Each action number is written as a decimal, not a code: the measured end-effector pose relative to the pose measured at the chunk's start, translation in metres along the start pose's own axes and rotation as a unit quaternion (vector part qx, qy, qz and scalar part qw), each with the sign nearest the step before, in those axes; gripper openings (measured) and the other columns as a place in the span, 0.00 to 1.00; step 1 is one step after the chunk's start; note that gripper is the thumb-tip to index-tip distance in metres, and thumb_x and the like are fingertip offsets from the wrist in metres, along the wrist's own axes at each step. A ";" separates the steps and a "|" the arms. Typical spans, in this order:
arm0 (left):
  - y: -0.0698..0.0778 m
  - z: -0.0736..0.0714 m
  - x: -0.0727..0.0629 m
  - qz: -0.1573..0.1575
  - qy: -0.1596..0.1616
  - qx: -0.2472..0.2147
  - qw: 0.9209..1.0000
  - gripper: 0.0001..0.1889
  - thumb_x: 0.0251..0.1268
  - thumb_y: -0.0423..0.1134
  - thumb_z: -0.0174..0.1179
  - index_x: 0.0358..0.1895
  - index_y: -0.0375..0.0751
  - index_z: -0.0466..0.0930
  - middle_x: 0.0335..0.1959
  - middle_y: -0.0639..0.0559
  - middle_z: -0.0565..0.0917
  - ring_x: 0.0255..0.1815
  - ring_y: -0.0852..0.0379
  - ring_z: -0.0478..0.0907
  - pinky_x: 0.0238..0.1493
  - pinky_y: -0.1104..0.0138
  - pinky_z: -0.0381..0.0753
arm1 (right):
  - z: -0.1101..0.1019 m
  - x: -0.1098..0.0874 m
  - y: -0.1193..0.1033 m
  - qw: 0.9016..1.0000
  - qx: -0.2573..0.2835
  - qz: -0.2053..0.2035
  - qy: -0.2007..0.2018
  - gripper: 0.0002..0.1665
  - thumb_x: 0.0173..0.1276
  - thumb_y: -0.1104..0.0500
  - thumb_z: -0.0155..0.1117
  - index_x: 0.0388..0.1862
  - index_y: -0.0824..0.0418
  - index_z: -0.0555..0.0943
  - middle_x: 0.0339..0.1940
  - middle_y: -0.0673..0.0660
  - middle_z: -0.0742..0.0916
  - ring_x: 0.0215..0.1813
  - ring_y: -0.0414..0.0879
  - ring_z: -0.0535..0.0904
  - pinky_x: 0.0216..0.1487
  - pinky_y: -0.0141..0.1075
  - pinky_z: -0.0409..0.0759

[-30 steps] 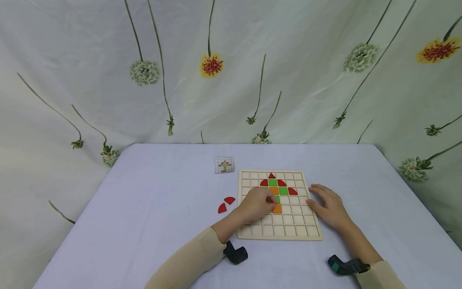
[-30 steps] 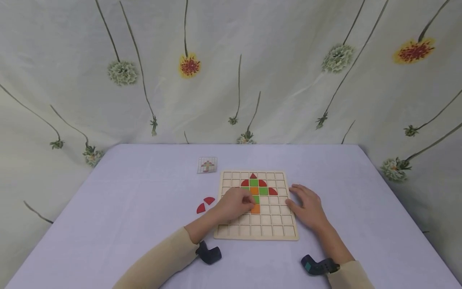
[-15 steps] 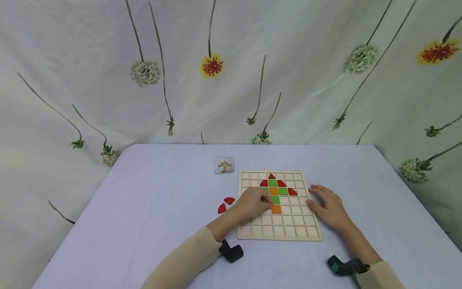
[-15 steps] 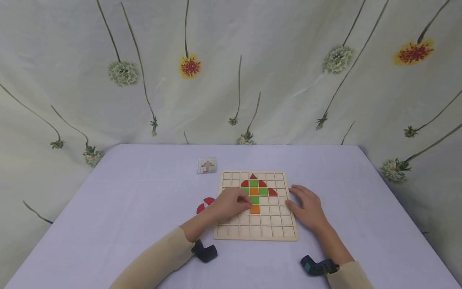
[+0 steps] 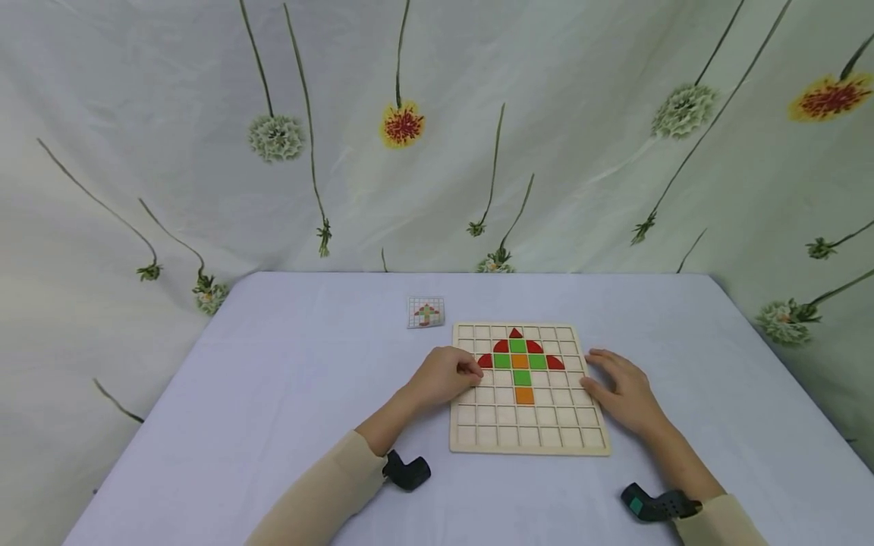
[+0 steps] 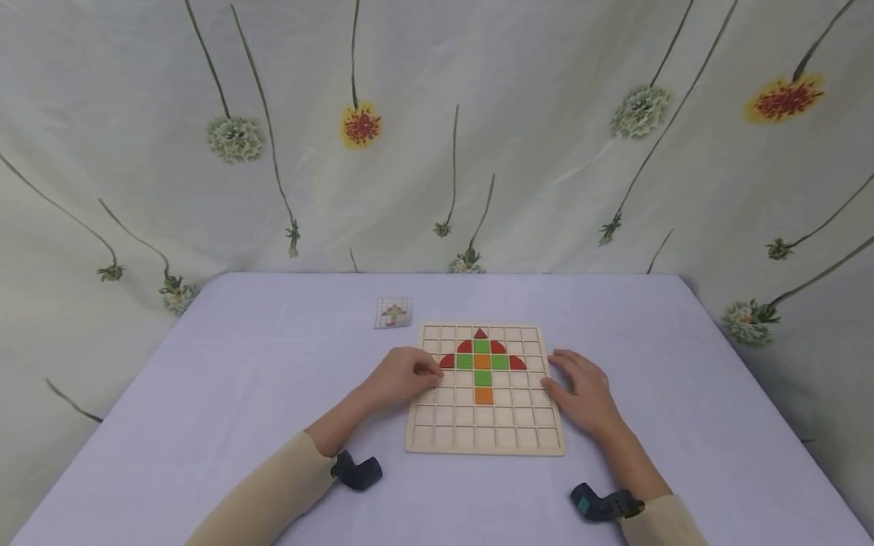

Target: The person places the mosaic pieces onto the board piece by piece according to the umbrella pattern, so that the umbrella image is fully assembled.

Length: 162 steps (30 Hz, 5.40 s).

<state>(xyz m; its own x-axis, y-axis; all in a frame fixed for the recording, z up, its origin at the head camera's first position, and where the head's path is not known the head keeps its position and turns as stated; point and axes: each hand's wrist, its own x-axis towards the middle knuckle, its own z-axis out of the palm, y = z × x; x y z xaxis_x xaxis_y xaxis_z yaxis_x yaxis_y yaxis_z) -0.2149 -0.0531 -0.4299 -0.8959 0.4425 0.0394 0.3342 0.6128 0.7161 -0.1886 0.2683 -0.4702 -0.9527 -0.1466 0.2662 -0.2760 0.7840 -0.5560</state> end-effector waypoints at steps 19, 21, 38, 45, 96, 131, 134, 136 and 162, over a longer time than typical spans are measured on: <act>-0.037 -0.037 -0.014 -0.081 0.018 0.042 0.996 0.04 0.60 0.38 0.68 0.37 0.44 0.86 0.27 0.58 0.80 0.31 0.58 0.75 0.35 0.66 0.76 | 0.000 -0.001 -0.001 1.000 -0.002 -0.009 0.004 0.27 0.67 0.54 0.65 0.59 0.72 0.76 0.64 0.71 0.74 0.68 0.69 0.64 0.65 0.65 0.55; -0.039 -0.040 -0.015 -0.074 0.006 0.061 0.995 0.07 0.58 0.40 0.70 0.38 0.45 0.86 0.30 0.58 0.80 0.33 0.58 0.74 0.38 0.65 0.76 | -0.001 -0.001 -0.001 1.000 -0.002 -0.008 0.003 0.27 0.67 0.54 0.64 0.59 0.71 0.76 0.64 0.71 0.75 0.68 0.69 0.64 0.65 0.66 0.54; -0.031 -0.040 -0.017 -0.066 -0.020 0.107 0.992 0.06 0.57 0.38 0.71 0.33 0.44 0.82 0.26 0.57 0.76 0.29 0.59 0.72 0.34 0.66 0.72 | 0.000 0.000 0.000 1.000 -0.001 -0.003 -0.001 0.28 0.68 0.53 0.63 0.60 0.71 0.75 0.65 0.71 0.74 0.69 0.68 0.63 0.65 0.65 0.55; -0.032 -0.039 -0.018 -0.059 -0.015 0.071 0.996 0.08 0.57 0.36 0.71 0.32 0.45 0.79 0.24 0.57 0.77 0.26 0.59 0.74 0.31 0.66 0.74 | 0.000 0.000 0.000 1.000 -0.002 -0.002 -0.001 0.28 0.68 0.53 0.63 0.59 0.71 0.76 0.65 0.70 0.74 0.69 0.68 0.63 0.65 0.66 0.54; 0.039 0.021 0.019 0.084 -0.139 -0.022 0.986 0.03 0.65 0.34 0.65 0.36 0.44 0.88 0.26 0.63 0.81 0.30 0.66 0.74 0.36 0.74 0.74 | -0.001 -0.001 -0.001 1.000 0.002 -0.002 -0.005 0.28 0.67 0.54 0.64 0.60 0.71 0.75 0.65 0.71 0.74 0.69 0.69 0.62 0.64 0.67 0.53; 0.048 0.032 0.025 0.086 -0.187 0.040 0.978 0.03 0.65 0.37 0.64 0.37 0.51 0.85 0.30 0.64 0.79 0.35 0.66 0.72 0.41 0.74 0.72 | 0.000 0.000 0.000 1.000 0.004 -0.004 0.001 0.27 0.67 0.54 0.64 0.59 0.71 0.76 0.65 0.71 0.74 0.69 0.69 0.63 0.64 0.67 0.53; 0.047 0.033 0.025 0.080 -0.192 0.022 0.978 0.02 0.64 0.36 0.65 0.37 0.50 0.85 0.27 0.62 0.79 0.33 0.65 0.72 0.38 0.74 0.72 | 0.000 0.000 -0.001 1.000 0.003 -0.001 -0.002 0.28 0.67 0.54 0.64 0.59 0.71 0.75 0.65 0.71 0.74 0.69 0.69 0.62 0.64 0.67 0.52; 0.047 0.034 0.025 0.079 -0.192 0.015 0.978 0.03 0.63 0.36 0.66 0.37 0.49 0.84 0.27 0.62 0.79 0.33 0.66 0.73 0.38 0.74 0.72 | 0.000 0.000 -0.001 1.000 0.003 0.000 -0.002 0.28 0.67 0.54 0.64 0.60 0.71 0.75 0.65 0.71 0.74 0.69 0.69 0.62 0.64 0.67 0.52; 0.047 0.041 0.017 0.113 -0.150 0.039 0.982 0.07 0.64 0.35 0.65 0.43 0.45 0.89 0.30 0.64 0.82 0.32 0.67 0.73 0.35 0.76 0.73 | -0.003 0.001 -0.001 1.000 0.002 -0.008 -0.001 0.27 0.67 0.55 0.64 0.59 0.71 0.76 0.65 0.71 0.74 0.69 0.69 0.63 0.64 0.67 0.53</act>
<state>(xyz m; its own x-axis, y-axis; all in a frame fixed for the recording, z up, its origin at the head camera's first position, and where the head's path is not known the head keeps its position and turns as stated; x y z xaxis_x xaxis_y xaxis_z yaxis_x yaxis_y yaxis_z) -0.2026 0.0097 -0.4238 -0.6743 0.7381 -0.0244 0.5454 0.5200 0.6574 -0.1889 0.2693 -0.4673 -0.9484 -0.1598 0.2737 -0.2915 0.7789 -0.5552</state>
